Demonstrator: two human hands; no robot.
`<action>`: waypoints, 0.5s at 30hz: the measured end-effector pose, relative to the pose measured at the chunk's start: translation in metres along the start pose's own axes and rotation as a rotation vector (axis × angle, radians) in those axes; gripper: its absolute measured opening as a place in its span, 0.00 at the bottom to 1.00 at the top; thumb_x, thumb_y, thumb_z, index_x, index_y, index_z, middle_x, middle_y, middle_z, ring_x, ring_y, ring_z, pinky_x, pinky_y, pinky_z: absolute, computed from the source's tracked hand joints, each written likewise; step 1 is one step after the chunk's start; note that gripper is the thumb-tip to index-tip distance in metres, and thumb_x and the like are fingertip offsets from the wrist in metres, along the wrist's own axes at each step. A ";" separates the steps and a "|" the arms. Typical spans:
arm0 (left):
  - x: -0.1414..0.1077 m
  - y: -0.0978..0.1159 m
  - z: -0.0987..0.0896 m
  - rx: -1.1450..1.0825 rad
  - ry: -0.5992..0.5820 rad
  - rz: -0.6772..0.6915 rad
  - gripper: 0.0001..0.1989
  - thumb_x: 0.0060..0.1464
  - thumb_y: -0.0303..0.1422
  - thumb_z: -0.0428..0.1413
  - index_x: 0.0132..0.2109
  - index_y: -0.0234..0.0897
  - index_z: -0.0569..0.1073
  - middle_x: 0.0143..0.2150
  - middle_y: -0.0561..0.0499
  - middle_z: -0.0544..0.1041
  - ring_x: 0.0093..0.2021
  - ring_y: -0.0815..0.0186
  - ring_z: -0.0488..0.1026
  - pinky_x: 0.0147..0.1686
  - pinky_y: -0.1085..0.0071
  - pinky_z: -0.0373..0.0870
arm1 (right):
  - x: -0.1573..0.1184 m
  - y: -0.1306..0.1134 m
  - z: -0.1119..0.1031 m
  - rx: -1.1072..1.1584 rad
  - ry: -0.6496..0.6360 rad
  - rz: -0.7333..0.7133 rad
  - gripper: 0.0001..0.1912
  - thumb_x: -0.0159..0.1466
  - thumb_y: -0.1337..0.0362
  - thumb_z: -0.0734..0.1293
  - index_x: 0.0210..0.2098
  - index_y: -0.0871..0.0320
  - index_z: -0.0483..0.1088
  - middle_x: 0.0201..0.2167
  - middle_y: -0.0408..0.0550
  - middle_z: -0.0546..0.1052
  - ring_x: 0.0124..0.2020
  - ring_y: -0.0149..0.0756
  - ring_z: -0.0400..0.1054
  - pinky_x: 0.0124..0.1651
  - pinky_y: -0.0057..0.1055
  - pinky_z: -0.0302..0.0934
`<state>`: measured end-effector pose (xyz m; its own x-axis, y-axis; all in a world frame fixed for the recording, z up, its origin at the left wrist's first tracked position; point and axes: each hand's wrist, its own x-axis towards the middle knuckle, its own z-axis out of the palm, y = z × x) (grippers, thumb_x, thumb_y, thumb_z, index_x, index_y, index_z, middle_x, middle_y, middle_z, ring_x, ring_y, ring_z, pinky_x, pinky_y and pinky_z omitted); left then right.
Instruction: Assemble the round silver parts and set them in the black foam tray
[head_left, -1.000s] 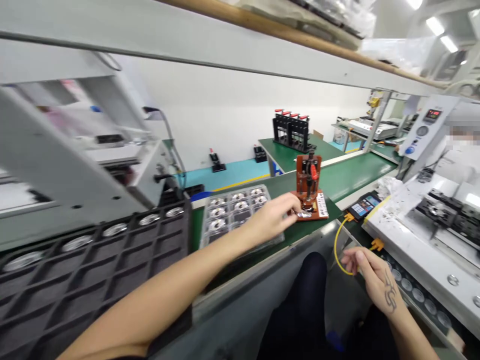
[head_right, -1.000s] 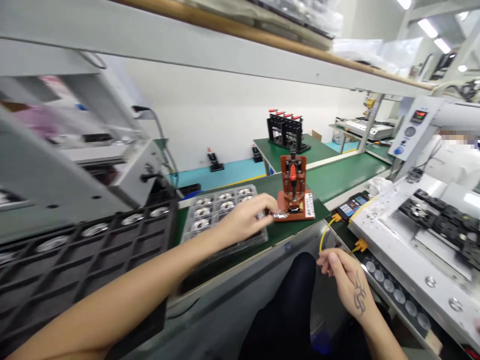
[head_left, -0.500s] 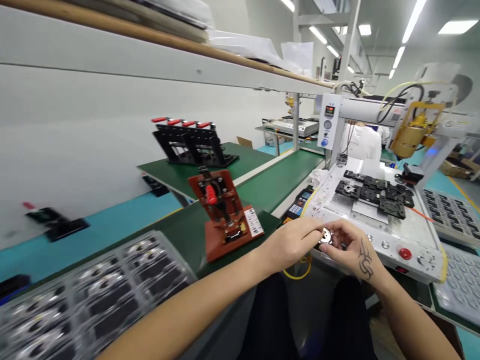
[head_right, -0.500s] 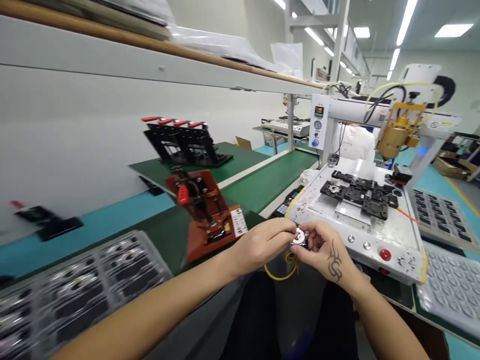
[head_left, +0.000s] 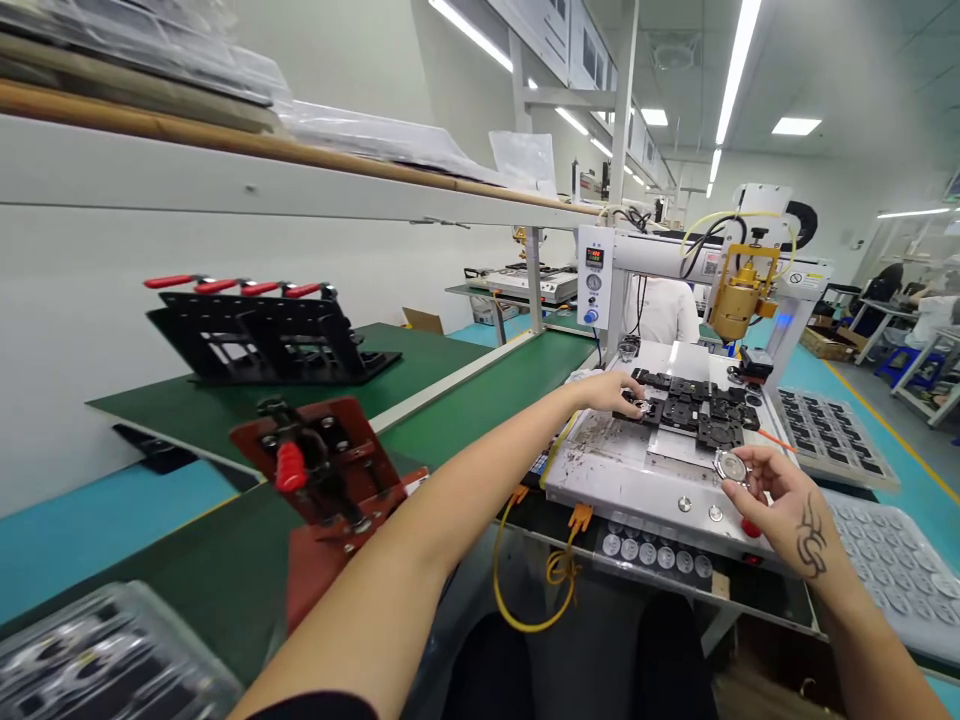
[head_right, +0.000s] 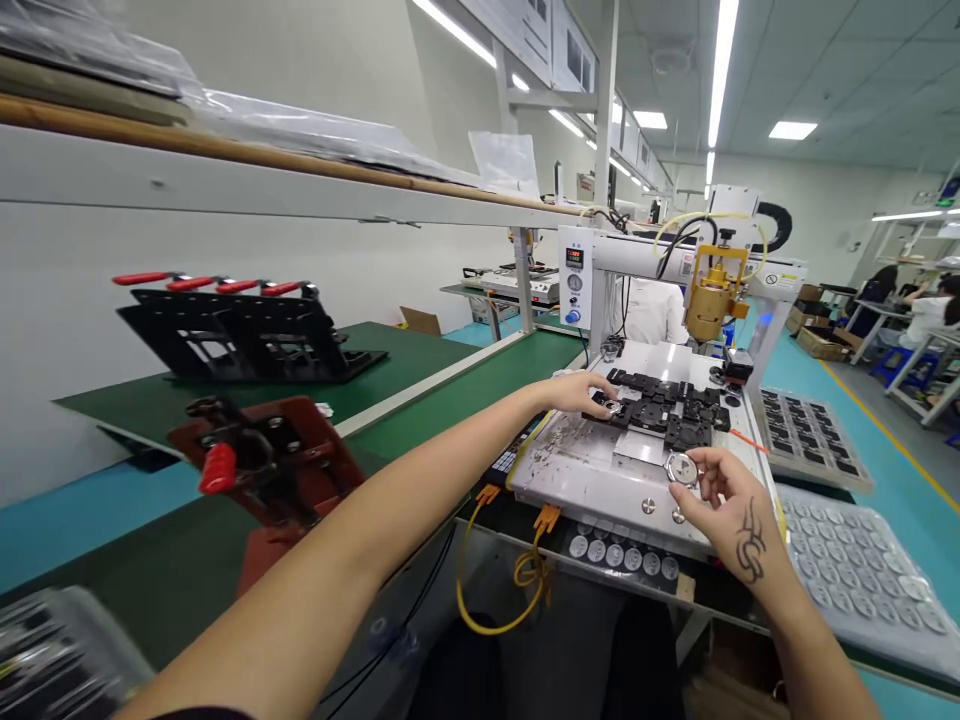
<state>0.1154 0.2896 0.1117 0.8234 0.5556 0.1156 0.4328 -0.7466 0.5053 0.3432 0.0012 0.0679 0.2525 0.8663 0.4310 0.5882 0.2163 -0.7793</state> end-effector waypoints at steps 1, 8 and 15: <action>0.003 -0.003 0.000 -0.006 -0.011 0.014 0.20 0.47 0.42 0.71 0.46 0.39 0.85 0.58 0.44 0.83 0.59 0.48 0.78 0.59 0.61 0.71 | 0.000 0.003 -0.003 -0.012 0.004 0.003 0.26 0.63 0.47 0.77 0.52 0.57 0.75 0.27 0.41 0.72 0.28 0.37 0.66 0.32 0.34 0.65; 0.002 0.000 -0.005 -0.059 0.104 0.078 0.19 0.43 0.40 0.72 0.42 0.38 0.82 0.52 0.44 0.83 0.54 0.51 0.78 0.55 0.60 0.71 | 0.068 0.004 0.023 -0.181 -0.001 -0.116 0.21 0.64 0.49 0.73 0.47 0.57 0.75 0.32 0.45 0.74 0.32 0.39 0.68 0.37 0.35 0.64; -0.052 0.023 -0.021 -0.191 0.374 0.120 0.23 0.55 0.48 0.66 0.51 0.38 0.78 0.55 0.43 0.81 0.53 0.56 0.77 0.56 0.60 0.72 | 0.163 0.009 0.088 -0.372 -0.262 -0.215 0.15 0.57 0.55 0.78 0.38 0.58 0.79 0.35 0.48 0.79 0.38 0.42 0.71 0.43 0.34 0.65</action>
<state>0.0748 0.2513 0.1348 0.6590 0.5893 0.4674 0.2375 -0.7526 0.6141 0.3222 0.1841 0.0909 -0.0778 0.9139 0.3983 0.8518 0.2686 -0.4498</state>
